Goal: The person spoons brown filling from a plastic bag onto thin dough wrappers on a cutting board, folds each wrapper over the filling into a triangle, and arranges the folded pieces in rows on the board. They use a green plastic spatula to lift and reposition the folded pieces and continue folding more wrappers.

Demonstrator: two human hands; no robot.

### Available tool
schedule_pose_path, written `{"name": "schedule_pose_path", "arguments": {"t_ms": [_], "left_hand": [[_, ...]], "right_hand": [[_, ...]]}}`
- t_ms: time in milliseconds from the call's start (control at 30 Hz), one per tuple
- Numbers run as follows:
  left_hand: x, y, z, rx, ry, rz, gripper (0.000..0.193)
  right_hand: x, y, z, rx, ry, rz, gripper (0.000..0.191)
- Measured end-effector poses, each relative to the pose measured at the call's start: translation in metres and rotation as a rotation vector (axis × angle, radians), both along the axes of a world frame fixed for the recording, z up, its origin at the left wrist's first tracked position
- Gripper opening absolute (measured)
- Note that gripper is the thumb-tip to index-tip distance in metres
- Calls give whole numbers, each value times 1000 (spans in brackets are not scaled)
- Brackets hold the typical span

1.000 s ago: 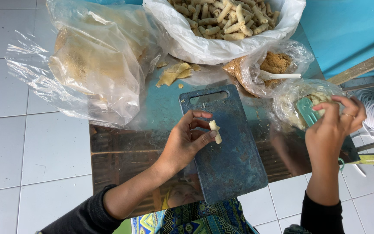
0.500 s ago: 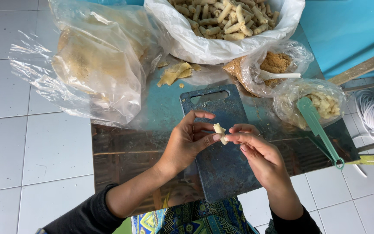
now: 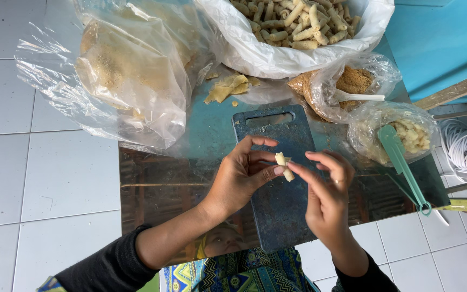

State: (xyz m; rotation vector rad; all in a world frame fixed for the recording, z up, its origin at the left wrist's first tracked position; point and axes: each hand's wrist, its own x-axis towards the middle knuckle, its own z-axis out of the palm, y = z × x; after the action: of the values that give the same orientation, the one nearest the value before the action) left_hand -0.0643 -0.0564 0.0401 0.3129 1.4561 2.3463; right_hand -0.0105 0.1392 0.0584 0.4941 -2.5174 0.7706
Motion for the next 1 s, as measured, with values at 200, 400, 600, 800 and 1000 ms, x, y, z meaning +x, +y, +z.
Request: {"name": "schedule_pose_path", "arguments": {"t_ms": [200, 400, 600, 800, 1000], "left_hand": [[0, 0, -1, -1, 25, -4, 42], [1, 0, 2, -92, 52, -3, 41], [3, 0, 6, -98, 67, 28, 42], [2, -2, 8, -162, 98, 51, 43], [4, -2, 8, -166, 118, 40, 43]], "right_hand": [[1, -1, 3, 65, 98, -46, 47], [-5, -4, 4, 14, 34, 3, 45], [0, -5, 3, 89, 107, -39, 45], [0, 0, -1, 55, 139, -53, 41], [-2, -1, -5, 52, 127, -14, 38]]}}
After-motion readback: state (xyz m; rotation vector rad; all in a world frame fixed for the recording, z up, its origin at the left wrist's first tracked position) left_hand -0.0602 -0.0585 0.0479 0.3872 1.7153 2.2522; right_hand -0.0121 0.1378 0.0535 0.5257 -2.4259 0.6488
